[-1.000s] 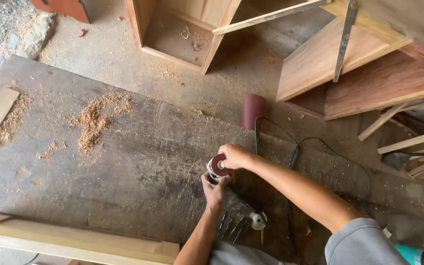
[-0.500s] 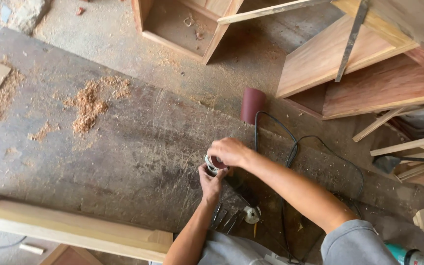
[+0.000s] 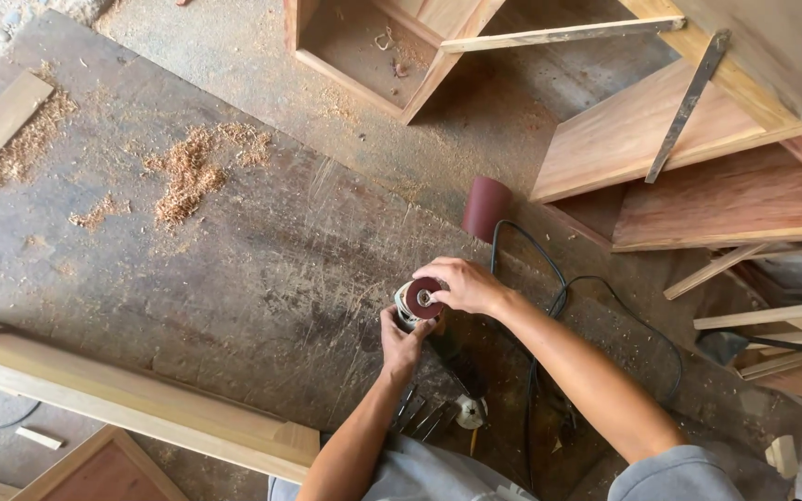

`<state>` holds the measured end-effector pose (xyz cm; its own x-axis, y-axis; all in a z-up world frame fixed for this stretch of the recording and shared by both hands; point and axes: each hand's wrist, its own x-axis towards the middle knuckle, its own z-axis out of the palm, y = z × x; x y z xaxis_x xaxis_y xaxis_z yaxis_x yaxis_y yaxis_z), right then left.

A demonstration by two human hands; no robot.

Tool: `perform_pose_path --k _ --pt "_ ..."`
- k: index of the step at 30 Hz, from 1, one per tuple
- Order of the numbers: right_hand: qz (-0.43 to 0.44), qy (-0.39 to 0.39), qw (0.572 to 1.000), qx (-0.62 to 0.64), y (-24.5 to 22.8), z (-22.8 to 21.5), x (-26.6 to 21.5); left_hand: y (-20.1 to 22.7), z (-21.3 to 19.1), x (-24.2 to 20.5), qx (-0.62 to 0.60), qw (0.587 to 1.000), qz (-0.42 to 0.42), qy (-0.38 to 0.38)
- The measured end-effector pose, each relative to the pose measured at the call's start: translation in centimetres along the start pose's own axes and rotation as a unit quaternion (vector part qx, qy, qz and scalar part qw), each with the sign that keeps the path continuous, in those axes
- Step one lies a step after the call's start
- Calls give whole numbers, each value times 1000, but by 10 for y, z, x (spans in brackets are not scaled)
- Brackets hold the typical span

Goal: Cutting a sanding disc to size and attaching it to an angle grinder for furniture finishing.

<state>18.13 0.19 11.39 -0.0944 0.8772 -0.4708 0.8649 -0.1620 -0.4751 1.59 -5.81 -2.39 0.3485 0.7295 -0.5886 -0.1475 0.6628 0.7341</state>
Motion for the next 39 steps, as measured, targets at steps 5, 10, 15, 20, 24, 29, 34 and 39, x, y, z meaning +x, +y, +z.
perform_pose_path --k 5,10,15,20,24,29,34,39 --pt "-38 43 992 115 25 9 4 -2 -2 2 18 1000 -2 -12" --pt "44 -49 992 108 37 14 27 2 -1 1 14 1000 -6 -6" --pt "57 -57 997 5 15 20 27 -13 -1 4 20 1000 4 -6" --pt "-122 -96 951 -266 -1 28 53 -19 1 10 43 999 21 18" --pt "131 -170 977 -3 33 24 60 -21 -2 13 -23 999 22 2" --pt "-183 -74 959 -202 23 38 54 -24 -3 15 -36 999 -36 -11" --pt "93 -143 984 41 30 17 45 -10 -1 14 -27 998 -57 8" --pt "-61 -1 998 -12 22 24 45 -6 4 18 -62 996 -69 2"
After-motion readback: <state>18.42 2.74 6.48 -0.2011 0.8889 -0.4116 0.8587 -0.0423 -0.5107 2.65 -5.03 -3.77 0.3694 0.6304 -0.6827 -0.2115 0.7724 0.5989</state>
